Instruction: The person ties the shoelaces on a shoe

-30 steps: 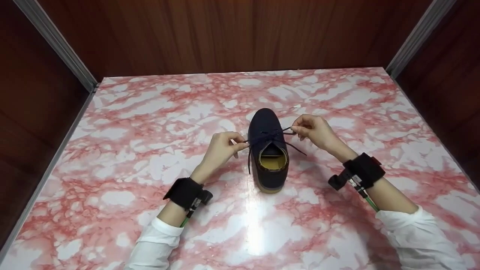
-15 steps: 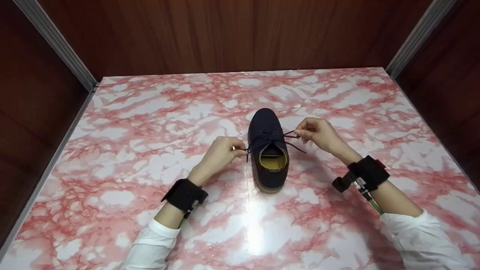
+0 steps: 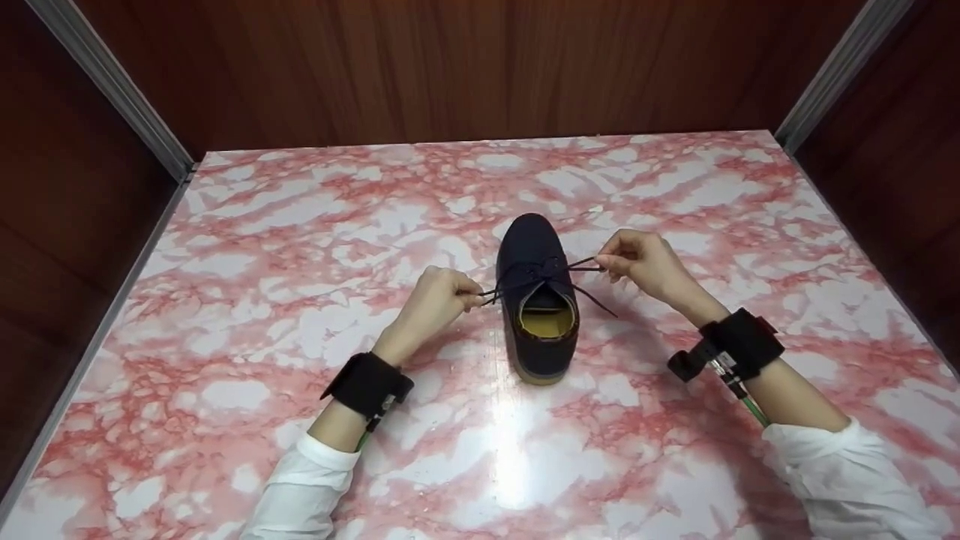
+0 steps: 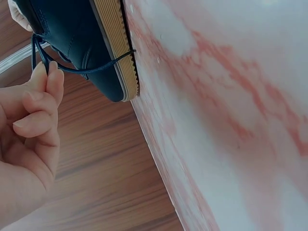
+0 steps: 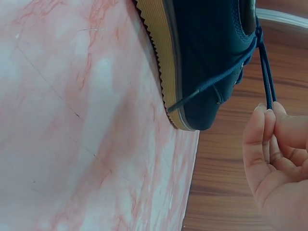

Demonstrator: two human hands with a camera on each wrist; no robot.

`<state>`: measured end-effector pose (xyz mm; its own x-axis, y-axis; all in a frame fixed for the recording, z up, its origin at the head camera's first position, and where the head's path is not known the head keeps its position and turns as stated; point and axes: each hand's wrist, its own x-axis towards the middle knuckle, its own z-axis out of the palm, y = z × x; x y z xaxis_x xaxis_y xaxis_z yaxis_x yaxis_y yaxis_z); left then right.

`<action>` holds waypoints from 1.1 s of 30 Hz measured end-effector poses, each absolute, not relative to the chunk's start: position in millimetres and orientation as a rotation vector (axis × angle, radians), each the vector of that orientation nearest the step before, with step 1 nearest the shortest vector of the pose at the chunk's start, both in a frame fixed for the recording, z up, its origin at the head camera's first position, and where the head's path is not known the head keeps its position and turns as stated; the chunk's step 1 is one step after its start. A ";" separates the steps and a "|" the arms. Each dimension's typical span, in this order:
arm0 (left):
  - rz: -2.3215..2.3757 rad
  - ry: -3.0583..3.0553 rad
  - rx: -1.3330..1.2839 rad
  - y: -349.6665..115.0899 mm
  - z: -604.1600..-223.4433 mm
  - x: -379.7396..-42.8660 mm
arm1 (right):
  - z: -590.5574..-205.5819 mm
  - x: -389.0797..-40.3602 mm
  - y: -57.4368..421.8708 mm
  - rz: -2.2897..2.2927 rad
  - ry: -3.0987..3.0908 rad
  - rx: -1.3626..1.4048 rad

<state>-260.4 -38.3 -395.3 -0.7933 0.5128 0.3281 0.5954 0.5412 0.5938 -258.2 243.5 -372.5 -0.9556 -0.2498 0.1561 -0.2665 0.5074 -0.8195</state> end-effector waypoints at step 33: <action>-1.010 -2.725 -1.052 -46.7 -384.8 -253.6 | -476.2 -329.8 305.0 1.208 -2.567 0.264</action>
